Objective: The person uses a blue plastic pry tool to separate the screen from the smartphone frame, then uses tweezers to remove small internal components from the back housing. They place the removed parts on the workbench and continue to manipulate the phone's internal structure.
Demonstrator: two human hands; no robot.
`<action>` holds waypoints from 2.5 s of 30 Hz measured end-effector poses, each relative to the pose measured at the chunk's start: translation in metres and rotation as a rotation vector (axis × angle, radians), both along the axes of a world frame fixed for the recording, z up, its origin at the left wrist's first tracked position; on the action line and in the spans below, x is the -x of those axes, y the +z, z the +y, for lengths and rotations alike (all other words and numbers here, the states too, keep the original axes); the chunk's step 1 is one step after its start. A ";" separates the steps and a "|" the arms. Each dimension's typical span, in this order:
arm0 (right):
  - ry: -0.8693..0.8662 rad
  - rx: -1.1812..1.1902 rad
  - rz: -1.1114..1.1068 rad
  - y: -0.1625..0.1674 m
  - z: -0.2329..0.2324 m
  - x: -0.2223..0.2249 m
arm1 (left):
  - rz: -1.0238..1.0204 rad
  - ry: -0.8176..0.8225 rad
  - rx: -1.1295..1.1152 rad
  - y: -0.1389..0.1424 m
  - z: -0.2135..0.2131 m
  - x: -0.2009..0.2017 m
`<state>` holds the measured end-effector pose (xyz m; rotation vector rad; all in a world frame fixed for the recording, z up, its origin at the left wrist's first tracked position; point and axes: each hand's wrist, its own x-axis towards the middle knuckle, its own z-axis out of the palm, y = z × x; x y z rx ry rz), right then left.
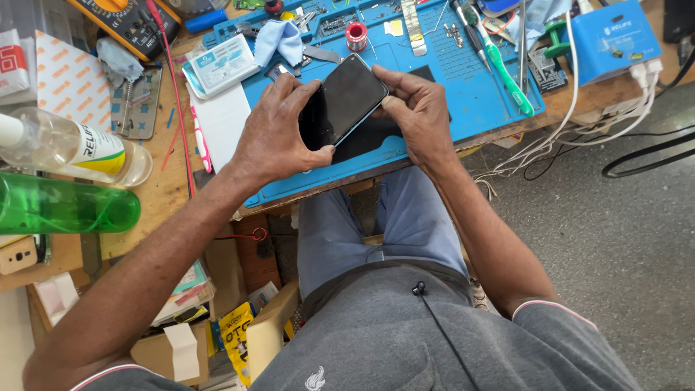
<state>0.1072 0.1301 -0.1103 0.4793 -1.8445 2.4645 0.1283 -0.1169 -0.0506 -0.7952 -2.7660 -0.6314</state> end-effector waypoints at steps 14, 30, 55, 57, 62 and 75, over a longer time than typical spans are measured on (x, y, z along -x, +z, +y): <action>-0.078 -0.155 0.065 0.001 -0.006 -0.006 | -0.117 0.071 -0.036 0.000 -0.002 -0.004; 0.005 -0.039 0.017 -0.002 0.002 -0.002 | -0.106 0.095 0.008 0.003 0.002 -0.005; 0.084 0.122 -0.025 -0.003 0.003 -0.001 | -0.141 0.105 -0.042 0.001 0.006 -0.009; 0.058 0.078 -0.008 0.000 0.003 -0.003 | -0.135 0.102 -0.035 0.000 0.007 -0.009; 0.023 -0.005 0.028 0.002 0.005 -0.008 | -0.120 0.087 -0.022 -0.001 0.008 -0.009; 0.013 0.002 -0.011 -0.002 0.004 -0.004 | -0.115 0.073 -0.014 -0.003 0.007 -0.004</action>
